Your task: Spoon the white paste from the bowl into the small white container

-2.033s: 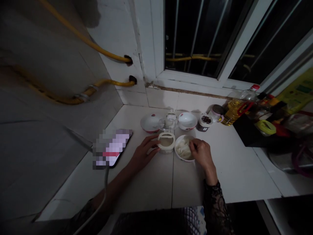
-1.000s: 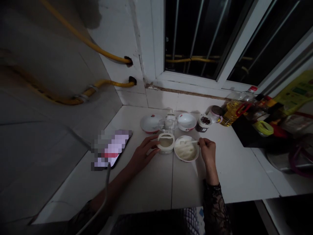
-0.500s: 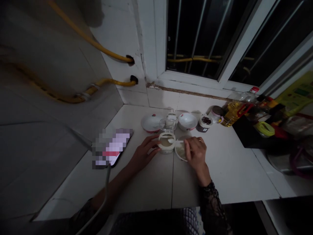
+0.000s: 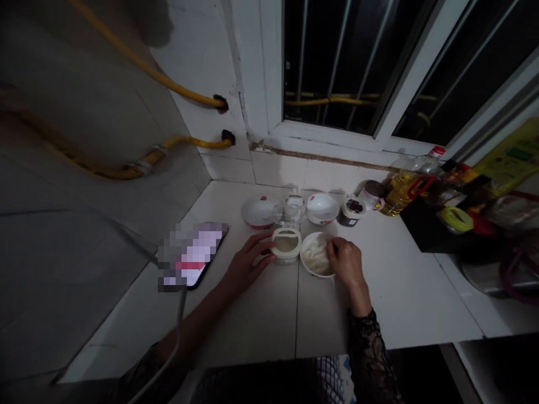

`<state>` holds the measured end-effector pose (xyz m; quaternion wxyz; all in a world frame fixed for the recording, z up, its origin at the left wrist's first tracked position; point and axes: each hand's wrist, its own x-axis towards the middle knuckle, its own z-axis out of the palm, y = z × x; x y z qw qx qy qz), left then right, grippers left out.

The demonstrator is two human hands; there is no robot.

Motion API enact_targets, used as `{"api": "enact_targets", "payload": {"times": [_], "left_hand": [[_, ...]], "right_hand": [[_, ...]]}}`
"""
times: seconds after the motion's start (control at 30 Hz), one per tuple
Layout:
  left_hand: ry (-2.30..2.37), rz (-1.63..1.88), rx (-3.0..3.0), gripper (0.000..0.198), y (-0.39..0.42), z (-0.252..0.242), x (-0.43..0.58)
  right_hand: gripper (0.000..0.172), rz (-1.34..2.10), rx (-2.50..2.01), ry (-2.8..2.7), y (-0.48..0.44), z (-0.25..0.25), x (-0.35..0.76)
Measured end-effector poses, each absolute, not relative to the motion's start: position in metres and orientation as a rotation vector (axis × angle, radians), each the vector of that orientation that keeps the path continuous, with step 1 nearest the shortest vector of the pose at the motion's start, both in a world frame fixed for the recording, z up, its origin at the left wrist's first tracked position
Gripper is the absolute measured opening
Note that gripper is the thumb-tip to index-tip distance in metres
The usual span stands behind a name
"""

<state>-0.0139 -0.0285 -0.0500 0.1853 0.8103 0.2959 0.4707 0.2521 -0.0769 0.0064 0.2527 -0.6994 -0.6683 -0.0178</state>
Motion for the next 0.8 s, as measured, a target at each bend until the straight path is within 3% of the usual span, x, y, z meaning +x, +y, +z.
{"api": "enact_targets", "payload": {"times": [0.57,0.8], "left_hand": [[0.834,1.343,2.303,0.018,-0.029,-0.048,-0.014],[0.834,1.324,2.284,0.017,-0.028,-0.049,-0.014]], "right_hand": [[0.044,0.536,-1.754,-1.413,-0.080,0.013,0.250],[0.044,0.572,-1.783,-1.161,-0.076,0.003,0.265]]}}
